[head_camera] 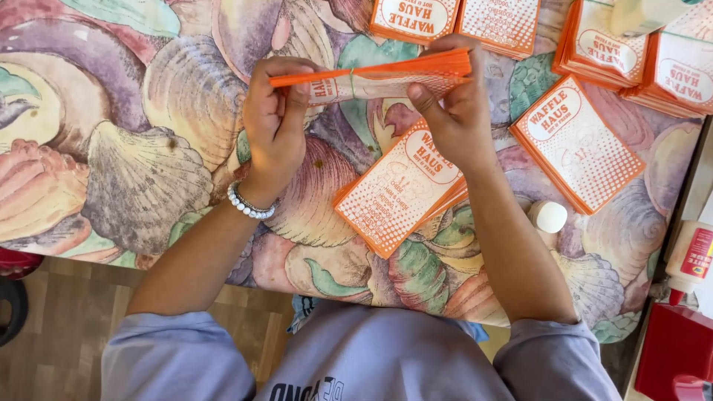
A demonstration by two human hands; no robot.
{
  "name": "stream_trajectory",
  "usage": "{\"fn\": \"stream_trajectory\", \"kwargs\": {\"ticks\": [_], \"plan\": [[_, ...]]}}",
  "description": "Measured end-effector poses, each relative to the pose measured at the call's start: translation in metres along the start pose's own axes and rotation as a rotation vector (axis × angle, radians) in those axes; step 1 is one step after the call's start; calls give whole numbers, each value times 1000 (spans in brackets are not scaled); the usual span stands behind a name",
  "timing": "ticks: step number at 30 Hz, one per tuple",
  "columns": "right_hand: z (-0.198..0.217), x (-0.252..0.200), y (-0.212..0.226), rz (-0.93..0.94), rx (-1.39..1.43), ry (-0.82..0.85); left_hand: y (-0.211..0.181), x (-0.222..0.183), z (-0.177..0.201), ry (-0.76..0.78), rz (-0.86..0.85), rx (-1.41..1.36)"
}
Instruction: The person is organizing and stacking orange paper sleeves on a table.
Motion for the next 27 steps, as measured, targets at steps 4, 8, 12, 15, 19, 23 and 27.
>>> {"fn": "stream_trajectory", "kwargs": {"ticks": [4, 8, 12, 15, 19, 23, 27], "plan": [[3, -12, -34, -384, -218, 5, 14, -4, 0, 58, 52, -158], [8, -10, -42, -531, -411, 10, 21, -4, 3, -26, 212, 19], [10, -14, -48, -373, -507, 81, 20, -12, -2, -46, 137, -64], [-2, -7, -26, -454, -340, 140, 12, -11, 0, -61, 164, -40], [-4, -10, 8, -78, -278, -8, 21, -10, 6, -90, 187, 112], [5, -13, 78, 132, -687, -81, 25, -9, 16, -130, 167, -10], [55, -25, 114, 84, -962, -24, 32, -6, 44, -282, 204, 73]]}}
Point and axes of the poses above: each hand's wrist, its own x-axis towards the middle knuckle, its own z-axis out of the back of the hand, y = z × x, the point moved 2 cm from there along x, towards the middle knuckle, and after that the axes turned 7 degrees about y, right-handed, at the moved point
